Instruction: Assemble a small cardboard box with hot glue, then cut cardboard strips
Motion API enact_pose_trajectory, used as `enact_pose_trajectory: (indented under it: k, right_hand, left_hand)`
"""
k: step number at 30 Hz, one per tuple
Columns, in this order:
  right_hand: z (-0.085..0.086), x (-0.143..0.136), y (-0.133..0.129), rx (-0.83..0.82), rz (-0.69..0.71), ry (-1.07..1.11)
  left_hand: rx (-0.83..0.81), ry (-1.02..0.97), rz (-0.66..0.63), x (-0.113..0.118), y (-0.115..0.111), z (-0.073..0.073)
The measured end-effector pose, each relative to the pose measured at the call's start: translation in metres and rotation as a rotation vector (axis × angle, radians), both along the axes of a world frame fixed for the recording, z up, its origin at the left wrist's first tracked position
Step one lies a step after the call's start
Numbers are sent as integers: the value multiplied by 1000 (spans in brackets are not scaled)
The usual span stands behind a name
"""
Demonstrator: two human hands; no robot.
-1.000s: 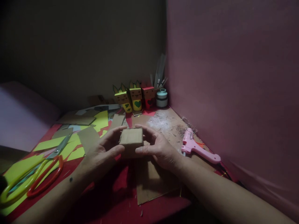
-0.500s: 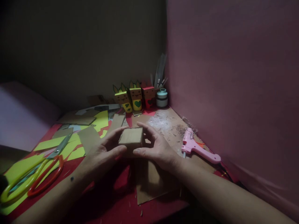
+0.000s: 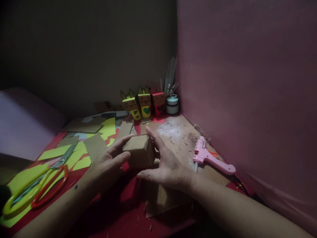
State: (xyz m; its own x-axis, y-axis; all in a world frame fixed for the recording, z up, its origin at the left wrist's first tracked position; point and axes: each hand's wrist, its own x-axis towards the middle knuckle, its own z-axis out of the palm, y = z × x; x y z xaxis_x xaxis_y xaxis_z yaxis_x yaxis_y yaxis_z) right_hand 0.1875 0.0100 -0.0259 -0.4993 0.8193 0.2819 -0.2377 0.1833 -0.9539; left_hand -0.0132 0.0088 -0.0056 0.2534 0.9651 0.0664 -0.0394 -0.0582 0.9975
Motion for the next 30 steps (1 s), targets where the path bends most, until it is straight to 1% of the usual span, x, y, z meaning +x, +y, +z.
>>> enact_pose_trajectory:
  k: [3,7,9,11,13,15,18,21,27,30]
  right_hand:
    - [0,-1,-1,29,-34,-18]
    - [2,-1,0,-36,-52,42]
    - [3,-2,3,-100,-63,96]
    - [4,-3,6,-200,-68,165]
    - [4,-4,10,-313,-59,232]
    - [4,-4,13,-388,-42,276]
    - [2,-3,17,-426,-15,276]
    - [1,-2,18,-470,-33,248]
    - [3,-5,17,-525,-115,253]
    - [3,-6,17,-529,-132,294]
  left_hand:
    - [-11,19,0,2,-3,4]
    - [-11,37,-11,3,-4,6]
    - [-26,8,-37,2,-3,5]
    - [-34,-16,-60,1,-1,3]
    - [-39,-19,-71,0,1,1]
    - [-47,-21,-66,1,1,1]
    - [-79,-5,-33,2,2,0]
    - [-94,11,-15,3,1,-1]
    - [-56,16,-15,1,2,-4]
    - [-49,-10,-59,1,3,-3]
